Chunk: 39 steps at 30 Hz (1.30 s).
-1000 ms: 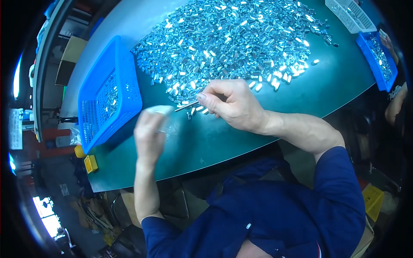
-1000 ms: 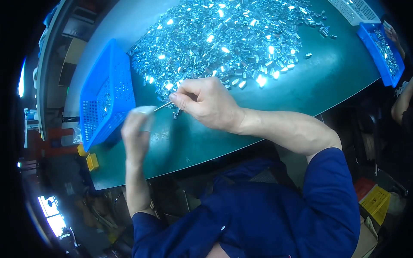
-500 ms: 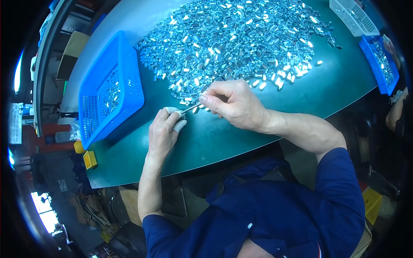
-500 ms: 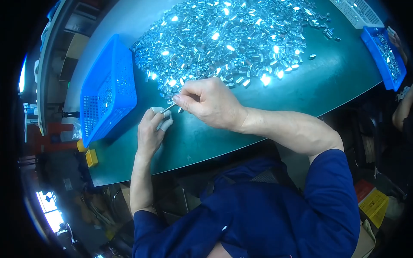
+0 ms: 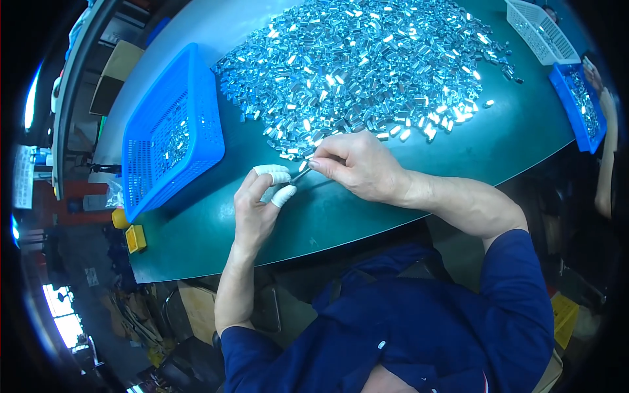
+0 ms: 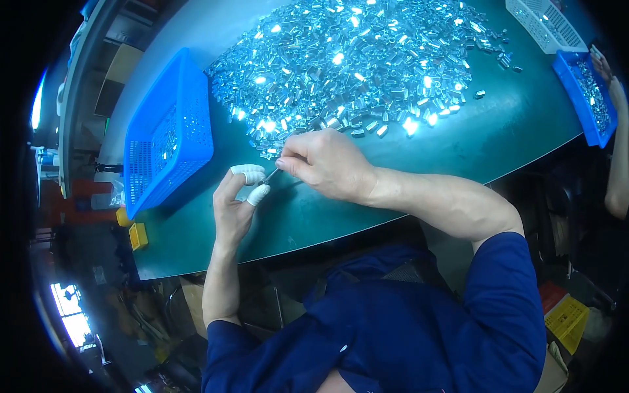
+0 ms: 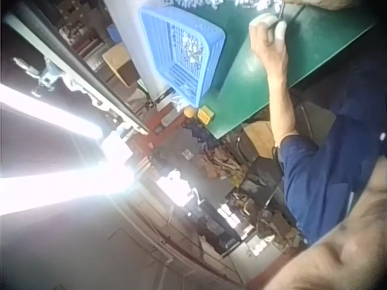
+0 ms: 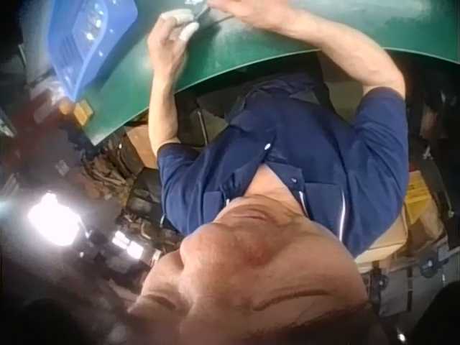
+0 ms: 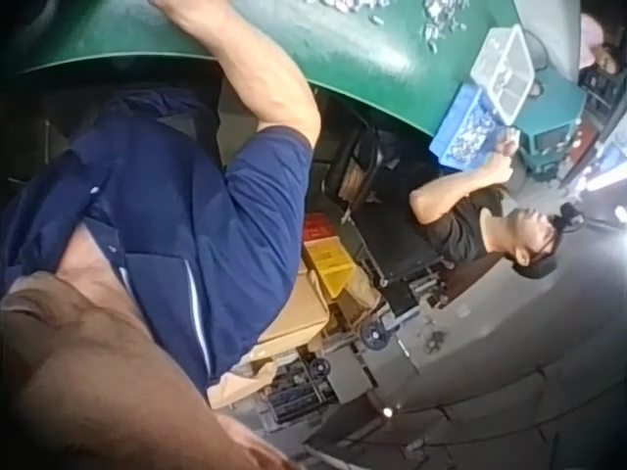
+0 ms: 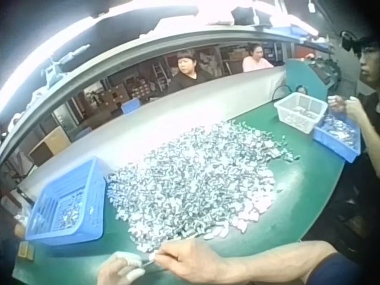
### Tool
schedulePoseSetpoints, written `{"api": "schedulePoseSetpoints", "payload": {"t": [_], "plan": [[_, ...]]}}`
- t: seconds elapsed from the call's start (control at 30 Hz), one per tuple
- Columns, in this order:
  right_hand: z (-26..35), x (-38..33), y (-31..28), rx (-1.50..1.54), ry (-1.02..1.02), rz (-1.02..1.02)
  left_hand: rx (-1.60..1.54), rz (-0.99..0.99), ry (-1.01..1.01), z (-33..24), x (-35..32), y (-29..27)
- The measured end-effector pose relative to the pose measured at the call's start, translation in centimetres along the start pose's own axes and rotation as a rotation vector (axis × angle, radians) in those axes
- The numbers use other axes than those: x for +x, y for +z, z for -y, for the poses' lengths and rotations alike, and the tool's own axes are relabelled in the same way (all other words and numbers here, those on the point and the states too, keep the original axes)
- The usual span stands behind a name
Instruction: Sorting and inspecting small metal parts from a large pile into blue plastic bins.
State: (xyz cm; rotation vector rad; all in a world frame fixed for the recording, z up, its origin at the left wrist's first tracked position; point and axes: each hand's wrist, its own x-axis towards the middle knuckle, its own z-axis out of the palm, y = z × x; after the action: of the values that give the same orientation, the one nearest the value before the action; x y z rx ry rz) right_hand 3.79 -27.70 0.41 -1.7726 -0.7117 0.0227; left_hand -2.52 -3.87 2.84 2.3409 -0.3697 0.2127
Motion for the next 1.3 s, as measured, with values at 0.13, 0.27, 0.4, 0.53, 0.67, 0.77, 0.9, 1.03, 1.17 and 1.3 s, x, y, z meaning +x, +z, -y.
{"api": "schedulePoseSetpoints", "payload": {"t": [0.13,0.27,0.4,0.53,0.67,0.77,0.9,1.03,1.17,1.3], "plan": [[-0.1,-0.2,0.3,0.027,0.027,0.009,-0.039,-0.006,0.012,-0.4,0.1,0.4],[-0.2,-0.3,0.3,-0.096,-0.119,-0.015,0.056,-0.026,0.098,-0.8,0.5,1.1],[-0.2,-0.2,-0.1,-0.11,-0.026,0.085,0.01,-0.038,0.105,-1.5,0.8,1.8],[-0.2,-0.4,0.6,-0.042,0.0,0.104,0.037,-0.026,0.134,-1.4,0.9,1.8],[-0.4,-0.4,0.3,0.0,-0.036,0.01,0.176,-0.07,0.197,-1.7,1.2,0.3],[0.4,0.2,-1.2,0.151,0.031,-0.064,0.36,-0.198,0.242,-0.4,1.9,-3.7],[1.0,0.3,-1.9,0.296,0.146,-0.068,0.838,-0.599,0.228,1.2,4.1,-11.0],[0.6,0.0,-1.7,0.279,0.127,-0.051,0.483,-0.423,0.14,0.4,4.2,-8.2],[1.0,0.4,-1.0,0.288,0.157,-0.026,0.326,-0.053,0.112,1.5,2.5,-0.9],[0.8,0.4,-1.3,0.275,0.164,-0.03,0.29,-0.012,0.039,1.8,2.7,2.0]]}}
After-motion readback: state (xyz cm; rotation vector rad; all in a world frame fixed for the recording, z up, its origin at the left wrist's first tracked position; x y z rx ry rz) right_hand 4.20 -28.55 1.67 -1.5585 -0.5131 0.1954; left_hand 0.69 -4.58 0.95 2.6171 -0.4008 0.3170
